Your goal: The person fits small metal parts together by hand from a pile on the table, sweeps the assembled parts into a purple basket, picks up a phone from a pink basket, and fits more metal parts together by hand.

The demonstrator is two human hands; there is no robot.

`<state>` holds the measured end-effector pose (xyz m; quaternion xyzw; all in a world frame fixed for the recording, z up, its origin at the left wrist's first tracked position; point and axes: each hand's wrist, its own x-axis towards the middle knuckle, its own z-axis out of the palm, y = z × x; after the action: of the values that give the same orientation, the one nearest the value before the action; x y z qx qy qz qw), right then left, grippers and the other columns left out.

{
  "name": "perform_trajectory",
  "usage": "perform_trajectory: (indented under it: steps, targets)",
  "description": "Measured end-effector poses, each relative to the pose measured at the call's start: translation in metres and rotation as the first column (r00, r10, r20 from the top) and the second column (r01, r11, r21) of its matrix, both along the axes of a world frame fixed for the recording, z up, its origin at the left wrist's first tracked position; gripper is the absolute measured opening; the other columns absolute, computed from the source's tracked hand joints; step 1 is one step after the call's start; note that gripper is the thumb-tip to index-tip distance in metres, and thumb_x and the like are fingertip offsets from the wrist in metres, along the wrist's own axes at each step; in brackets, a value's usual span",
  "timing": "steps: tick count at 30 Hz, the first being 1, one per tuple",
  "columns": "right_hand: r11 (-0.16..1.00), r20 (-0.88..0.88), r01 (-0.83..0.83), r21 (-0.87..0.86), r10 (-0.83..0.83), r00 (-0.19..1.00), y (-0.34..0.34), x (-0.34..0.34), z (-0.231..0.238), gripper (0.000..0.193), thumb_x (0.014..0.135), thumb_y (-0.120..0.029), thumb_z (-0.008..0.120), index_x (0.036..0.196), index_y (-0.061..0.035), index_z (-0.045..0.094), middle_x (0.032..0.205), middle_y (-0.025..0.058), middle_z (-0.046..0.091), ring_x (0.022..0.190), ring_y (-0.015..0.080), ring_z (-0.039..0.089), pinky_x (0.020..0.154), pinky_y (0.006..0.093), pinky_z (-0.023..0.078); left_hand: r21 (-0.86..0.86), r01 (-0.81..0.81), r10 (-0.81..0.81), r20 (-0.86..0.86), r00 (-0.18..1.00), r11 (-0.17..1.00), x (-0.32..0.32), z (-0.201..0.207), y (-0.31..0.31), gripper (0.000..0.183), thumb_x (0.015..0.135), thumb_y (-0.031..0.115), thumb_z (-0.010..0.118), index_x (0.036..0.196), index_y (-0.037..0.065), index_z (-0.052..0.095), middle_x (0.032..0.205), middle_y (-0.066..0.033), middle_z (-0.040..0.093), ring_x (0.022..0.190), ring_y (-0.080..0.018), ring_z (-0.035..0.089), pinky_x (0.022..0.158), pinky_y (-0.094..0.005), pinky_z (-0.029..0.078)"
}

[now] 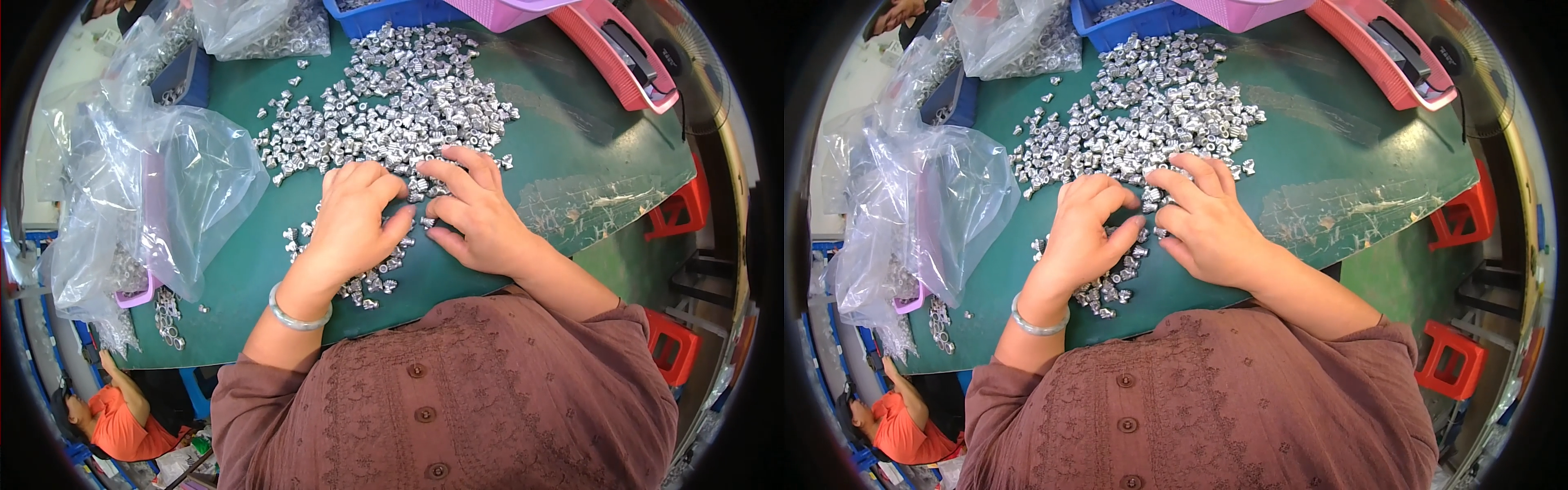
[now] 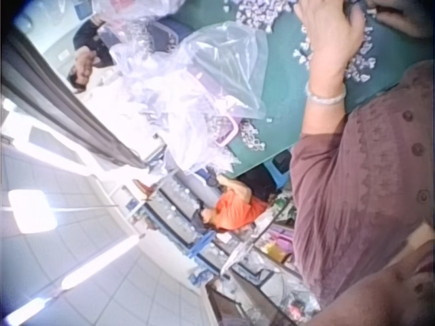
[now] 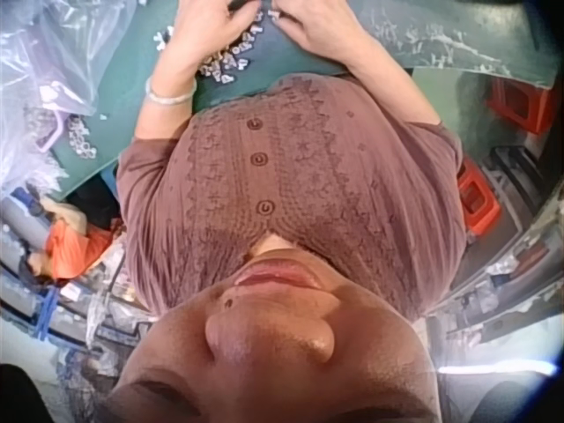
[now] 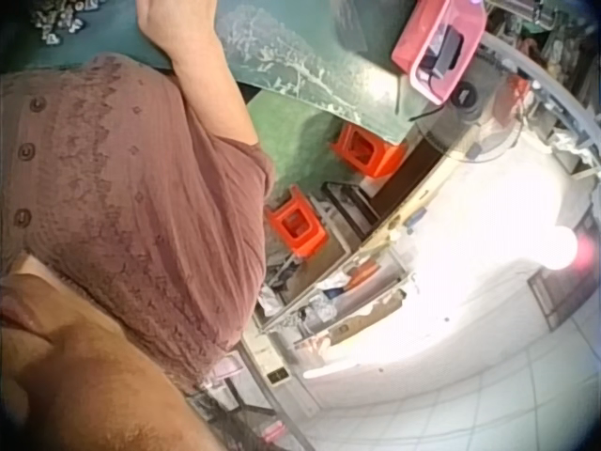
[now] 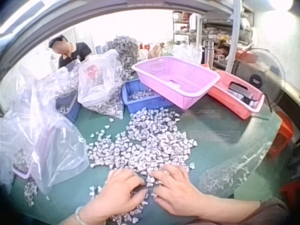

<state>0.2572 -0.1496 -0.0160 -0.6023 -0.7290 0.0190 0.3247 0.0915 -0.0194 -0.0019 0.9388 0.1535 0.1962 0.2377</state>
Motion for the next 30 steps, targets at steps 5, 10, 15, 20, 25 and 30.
perform_trajectory:
  steps: [5, 10, 15, 20, 25, 30]
  targets:
    - [0.999, 0.031, 0.047, 0.007, -0.047, 0.998, -0.0013, 0.0006, 0.0006, 0.020, 0.067, -0.015, 0.077, 0.081, -0.0043, 0.067, 0.132, 0.0124, 0.051, 0.129, 0.0379, 0.037, 0.104, 0.0556, 0.029, 0.049, -0.067, 0.067, 0.001, 0.998, 0.997, 0.0087, -0.0047, -0.0037, 0.014, 0.074, 0.011, 0.072, 0.087, 0.009, 0.066, 0.086, -0.0063, 0.056, 0.089, -0.0278, 0.054, 0.081, -0.0409, 0.038]
    - [1.000, 0.021, 0.014, -0.020, -0.014, 1.000, -0.0015, 0.0009, -0.0007, 0.015, 0.068, -0.015, 0.076, 0.078, -0.0049, 0.069, 0.132, 0.0112, 0.051, 0.130, 0.0367, 0.037, 0.106, 0.0557, 0.028, 0.011, -0.063, 0.064, -0.034, 0.997, 0.998, 0.0057, -0.0068, -0.0020, 0.018, 0.073, 0.006, 0.074, 0.089, 0.008, 0.067, 0.083, -0.0060, 0.058, 0.088, -0.0275, 0.056, 0.083, -0.0392, 0.039]
    - [0.999, 0.005, 0.021, -0.033, -0.021, 1.000, -0.0013, 0.0012, -0.0032, 0.014, 0.069, -0.014, 0.076, 0.078, -0.0053, 0.069, 0.132, 0.0101, 0.051, 0.130, 0.0357, 0.037, 0.106, 0.0554, 0.028, -0.014, -0.073, 0.072, -0.042, 0.996, 0.997, 0.0053, -0.0041, -0.0033, 0.018, 0.072, 0.006, 0.074, 0.089, 0.008, 0.067, 0.083, -0.0056, 0.059, 0.088, -0.0272, 0.056, 0.082, -0.0388, 0.040]
    - [1.000, 0.011, 0.019, -0.023, -0.018, 1.000, -0.0012, 0.0003, -0.0027, 0.014, 0.071, -0.015, 0.075, 0.078, -0.0048, 0.069, 0.133, 0.0097, 0.051, 0.130, 0.0359, 0.037, 0.106, 0.0567, 0.027, -0.056, -0.018, 0.019, 0.016, 1.000, 0.998, 0.0066, -0.0068, -0.0027, 0.019, 0.073, 0.010, 0.075, 0.089, 0.010, 0.067, 0.084, -0.0051, 0.056, 0.087, -0.0268, 0.054, 0.080, -0.0403, 0.039]
    - [0.999, 0.102, 0.046, -0.007, -0.045, 0.994, -0.0031, -0.0025, 0.0016, 0.016, 0.073, -0.020, 0.075, 0.077, -0.0046, 0.070, 0.133, 0.0098, 0.052, 0.130, 0.0362, 0.037, 0.106, 0.0595, 0.026, -0.054, -0.019, 0.018, -0.021, 1.000, 0.998, 0.0074, -0.0072, -0.0020, 0.019, 0.072, 0.010, 0.075, 0.089, 0.010, 0.066, 0.083, -0.0047, 0.055, 0.087, -0.0267, 0.054, 0.080, -0.0400, 0.039]
    - [0.998, 0.107, 0.054, 0.014, -0.055, 0.993, -0.0033, -0.0022, -0.0001, 0.017, 0.072, -0.022, 0.076, 0.074, -0.0063, 0.069, 0.132, 0.0104, 0.052, 0.129, 0.0360, 0.037, 0.105, 0.0592, 0.027, -0.086, -0.001, -0.004, -0.058, 0.998, 0.996, 0.0031, 0.0001, 0.0011, 0.016, 0.071, 0.007, 0.073, 0.086, 0.009, 0.066, 0.083, -0.0048, 0.058, 0.087, -0.0263, 0.055, 0.081, -0.0383, 0.039]
